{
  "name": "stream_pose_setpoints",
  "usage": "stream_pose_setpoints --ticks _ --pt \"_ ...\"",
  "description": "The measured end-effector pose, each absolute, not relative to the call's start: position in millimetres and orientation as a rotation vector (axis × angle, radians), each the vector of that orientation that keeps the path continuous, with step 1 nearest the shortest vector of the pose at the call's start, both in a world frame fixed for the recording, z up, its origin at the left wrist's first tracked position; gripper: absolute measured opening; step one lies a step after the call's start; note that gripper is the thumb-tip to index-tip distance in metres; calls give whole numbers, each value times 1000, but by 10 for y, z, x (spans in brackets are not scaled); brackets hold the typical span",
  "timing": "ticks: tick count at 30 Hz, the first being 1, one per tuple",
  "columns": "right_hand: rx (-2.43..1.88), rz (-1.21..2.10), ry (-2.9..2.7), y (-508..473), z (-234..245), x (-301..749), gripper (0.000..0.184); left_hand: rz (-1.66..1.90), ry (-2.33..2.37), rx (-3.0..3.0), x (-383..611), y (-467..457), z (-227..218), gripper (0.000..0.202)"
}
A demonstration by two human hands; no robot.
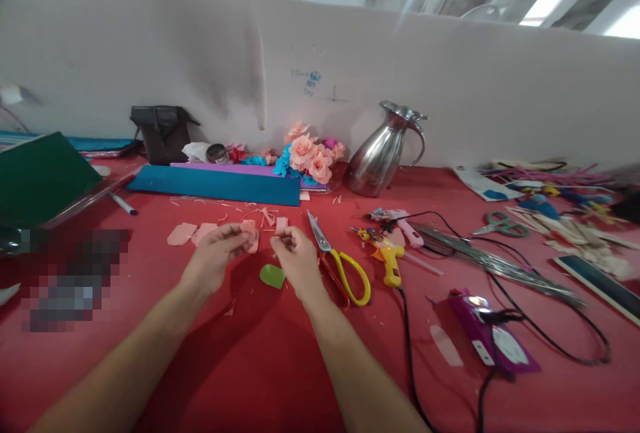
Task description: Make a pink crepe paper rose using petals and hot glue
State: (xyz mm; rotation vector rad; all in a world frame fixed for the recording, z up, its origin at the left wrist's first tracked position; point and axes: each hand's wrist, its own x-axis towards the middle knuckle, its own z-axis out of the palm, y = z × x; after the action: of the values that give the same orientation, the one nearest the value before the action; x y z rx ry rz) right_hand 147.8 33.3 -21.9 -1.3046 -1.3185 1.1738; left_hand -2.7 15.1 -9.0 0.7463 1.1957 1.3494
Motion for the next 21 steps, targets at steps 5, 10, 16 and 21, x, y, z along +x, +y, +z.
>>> stream_pose_setpoints --ticks 5,10,16,21 --pt "-1366 948 -1460 473 -284 1639 15 1368 1465 920 -249 290 -174 21" --pt "-1548 668 -1758 490 -319 1715 12 1004 1841 1468 -133 338 -391 33" --pt "-1632 321 -2021 494 -258 1650 16 942 2027 1841 -55 253 -331 26" --pt "-1687 138 -2360 844 -86 1394 23 783 2014 1879 -81 202 -214 25"
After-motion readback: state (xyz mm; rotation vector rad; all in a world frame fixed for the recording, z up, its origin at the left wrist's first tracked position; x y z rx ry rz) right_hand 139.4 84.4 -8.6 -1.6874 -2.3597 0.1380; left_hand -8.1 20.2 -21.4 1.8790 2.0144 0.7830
